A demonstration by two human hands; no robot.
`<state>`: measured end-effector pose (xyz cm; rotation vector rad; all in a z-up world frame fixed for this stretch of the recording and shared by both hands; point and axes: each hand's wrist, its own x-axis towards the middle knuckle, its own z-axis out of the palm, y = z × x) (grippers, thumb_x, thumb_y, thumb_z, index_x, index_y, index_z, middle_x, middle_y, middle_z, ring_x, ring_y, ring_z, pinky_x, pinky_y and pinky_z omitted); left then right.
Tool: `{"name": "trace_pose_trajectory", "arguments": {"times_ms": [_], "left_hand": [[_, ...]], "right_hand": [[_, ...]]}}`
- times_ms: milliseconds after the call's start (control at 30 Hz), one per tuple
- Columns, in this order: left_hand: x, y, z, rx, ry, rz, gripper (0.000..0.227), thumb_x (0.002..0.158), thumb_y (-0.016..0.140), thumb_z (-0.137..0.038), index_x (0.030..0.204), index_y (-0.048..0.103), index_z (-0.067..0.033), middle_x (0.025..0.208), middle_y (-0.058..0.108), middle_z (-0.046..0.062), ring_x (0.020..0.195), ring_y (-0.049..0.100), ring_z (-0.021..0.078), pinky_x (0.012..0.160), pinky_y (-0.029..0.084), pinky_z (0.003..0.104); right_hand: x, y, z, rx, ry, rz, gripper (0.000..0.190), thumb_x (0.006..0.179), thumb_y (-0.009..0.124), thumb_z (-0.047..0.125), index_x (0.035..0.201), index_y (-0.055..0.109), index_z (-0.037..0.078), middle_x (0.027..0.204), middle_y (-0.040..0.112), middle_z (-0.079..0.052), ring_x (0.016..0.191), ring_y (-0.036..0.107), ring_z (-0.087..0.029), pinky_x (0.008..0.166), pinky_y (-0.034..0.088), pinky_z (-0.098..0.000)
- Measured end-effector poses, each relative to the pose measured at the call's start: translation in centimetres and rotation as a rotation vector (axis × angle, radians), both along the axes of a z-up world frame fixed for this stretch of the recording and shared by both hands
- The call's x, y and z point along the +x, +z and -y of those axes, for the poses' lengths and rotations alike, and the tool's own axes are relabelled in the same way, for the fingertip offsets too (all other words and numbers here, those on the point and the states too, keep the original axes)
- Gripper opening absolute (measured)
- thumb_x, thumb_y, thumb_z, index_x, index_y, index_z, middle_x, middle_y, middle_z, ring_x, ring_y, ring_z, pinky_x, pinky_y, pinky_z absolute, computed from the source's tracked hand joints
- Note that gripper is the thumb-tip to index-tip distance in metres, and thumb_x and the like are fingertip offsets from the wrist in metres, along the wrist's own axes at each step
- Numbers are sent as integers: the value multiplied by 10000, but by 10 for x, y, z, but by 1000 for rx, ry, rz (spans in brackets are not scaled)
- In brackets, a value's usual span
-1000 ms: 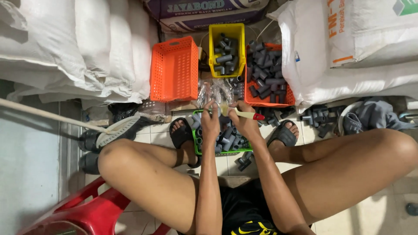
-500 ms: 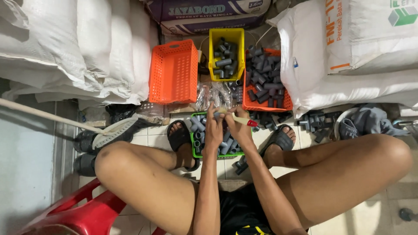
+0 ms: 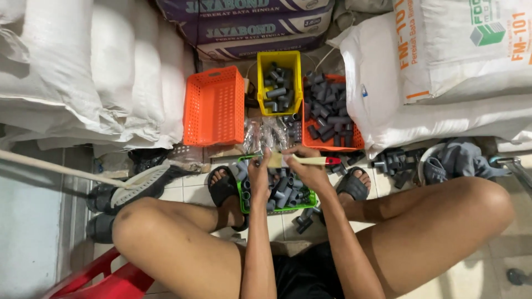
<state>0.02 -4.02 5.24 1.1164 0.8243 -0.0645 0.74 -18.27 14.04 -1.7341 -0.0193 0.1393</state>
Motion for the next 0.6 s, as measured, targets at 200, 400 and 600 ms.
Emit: {"name": "trace_pose_trajectory", "arguments": {"times_ms": [200, 400, 600], "left_hand": [[5, -2, -9, -347, 8, 27, 551, 847, 758, -623, 799, 600, -96, 563, 602, 97, 398, 604, 197, 311, 426, 214], [-2, 84, -5, -702, 329, 20, 569, 852, 681, -702, 1003, 692, -153, 1010, 710, 1, 851, 672, 177, 834, 586, 304], [11, -43, -15, -318, 246, 49, 614, 956, 534, -715, 882, 682, -123, 883, 713, 94, 736, 696, 227, 719, 629, 328]], "right_hand": [[-2, 0, -8, 257, -89, 54, 243, 900, 710, 46, 1134, 776, 51, 519, 605, -64, 437, 578, -85, 472, 454, -201], [-13, -26, -32, 86, 13, 88, 244, 901, 740, 100, 1138, 728, 45, 761, 714, -161, 697, 587, -134, 636, 510, -319], [-17, -23, -20, -153, 130, -8, 249, 836, 779, 174, 1039, 694, 59, 881, 763, -190, 769, 706, -239, 693, 545, -413]]}}
